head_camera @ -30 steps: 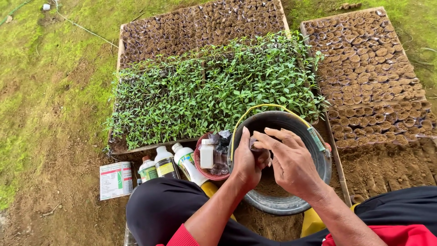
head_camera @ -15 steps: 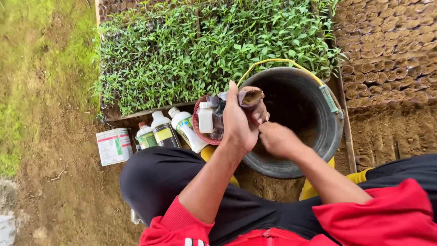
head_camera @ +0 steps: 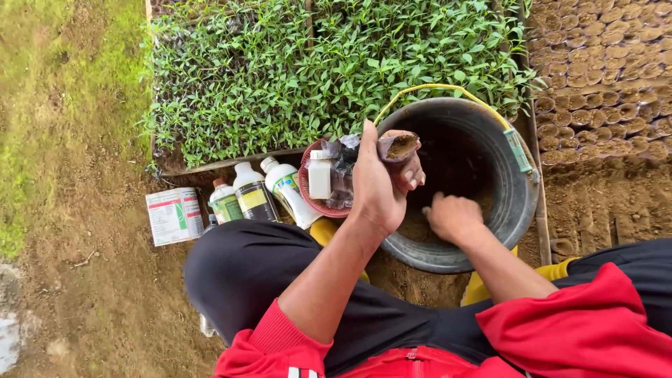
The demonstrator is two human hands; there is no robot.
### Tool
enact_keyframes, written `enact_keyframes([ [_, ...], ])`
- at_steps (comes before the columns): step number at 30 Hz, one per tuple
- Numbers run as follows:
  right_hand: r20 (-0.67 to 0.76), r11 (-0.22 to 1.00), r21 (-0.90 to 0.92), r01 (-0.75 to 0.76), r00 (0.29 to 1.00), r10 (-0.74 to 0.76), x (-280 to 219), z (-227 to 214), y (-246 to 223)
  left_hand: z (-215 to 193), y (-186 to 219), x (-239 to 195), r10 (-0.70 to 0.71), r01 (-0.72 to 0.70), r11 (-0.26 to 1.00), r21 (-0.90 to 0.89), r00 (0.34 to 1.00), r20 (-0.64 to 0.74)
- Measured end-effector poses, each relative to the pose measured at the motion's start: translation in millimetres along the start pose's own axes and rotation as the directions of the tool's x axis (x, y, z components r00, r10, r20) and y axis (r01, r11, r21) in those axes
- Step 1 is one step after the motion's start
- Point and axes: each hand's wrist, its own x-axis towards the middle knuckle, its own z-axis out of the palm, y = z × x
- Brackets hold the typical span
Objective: Filling small seedling tray cells with soil from a bucket by hand
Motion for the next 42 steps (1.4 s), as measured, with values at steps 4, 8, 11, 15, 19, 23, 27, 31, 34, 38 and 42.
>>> enact_keyframes([
  [4,0.137,0.998,0.051,0.028,0.990,-0.035,-20,-19,-33,3,-2,-1,-0.009,0.009,1.000,0.006,1.000,0.007],
  [8,0.152,0.966,0.210,0.149,0.971,-0.183,-20,-18,-45,3,-3,1,-0.024,0.024,0.999,0.026,1.000,0.008],
  [11,0.180,0.857,0.504,0.111,0.956,-0.230,1,3,-36,0,-7,5,-0.037,0.036,0.999,0.021,0.999,0.015],
  [15,0.163,0.389,0.916,-0.095,0.976,-0.145,44,32,-21,1,-7,5,-0.062,0.062,0.998,0.000,0.998,-0.003],
  [19,0.157,0.009,0.987,-0.158,0.988,0.006,-1,-66,-27,0,-12,10,-0.070,0.070,0.997,0.010,0.997,-0.022],
  [23,0.088,-0.378,0.925,-0.037,0.989,0.119,-28,-127,-25,-6,-19,11,-0.100,0.100,0.995,-0.007,0.993,-0.060],
  [27,-0.057,-0.584,0.797,0.154,0.982,0.181,-49,-165,-15,-11,-30,11,-0.139,0.139,0.990,-0.005,0.983,-0.118],
  [31,-0.157,-0.616,0.756,0.221,0.975,0.157,-77,-200,-12,-13,-43,2,-0.167,0.173,0.984,0.038,0.978,-0.123],
  [34,-0.256,-0.688,0.669,0.281,0.956,0.142,-94,-212,-16,-9,-52,-6,-0.212,0.224,0.971,0.080,0.967,-0.140],
  [38,-0.288,-0.658,0.674,0.337,0.939,0.186,-103,-212,-29,-9,-64,-9,-0.254,0.274,0.953,0.130,0.955,-0.152],
  [42,-0.289,-0.611,0.700,0.370,0.929,0.232,-101,-203,-39,0,-59,-14,-0.250,0.269,0.958,0.102,0.955,-0.162],
])
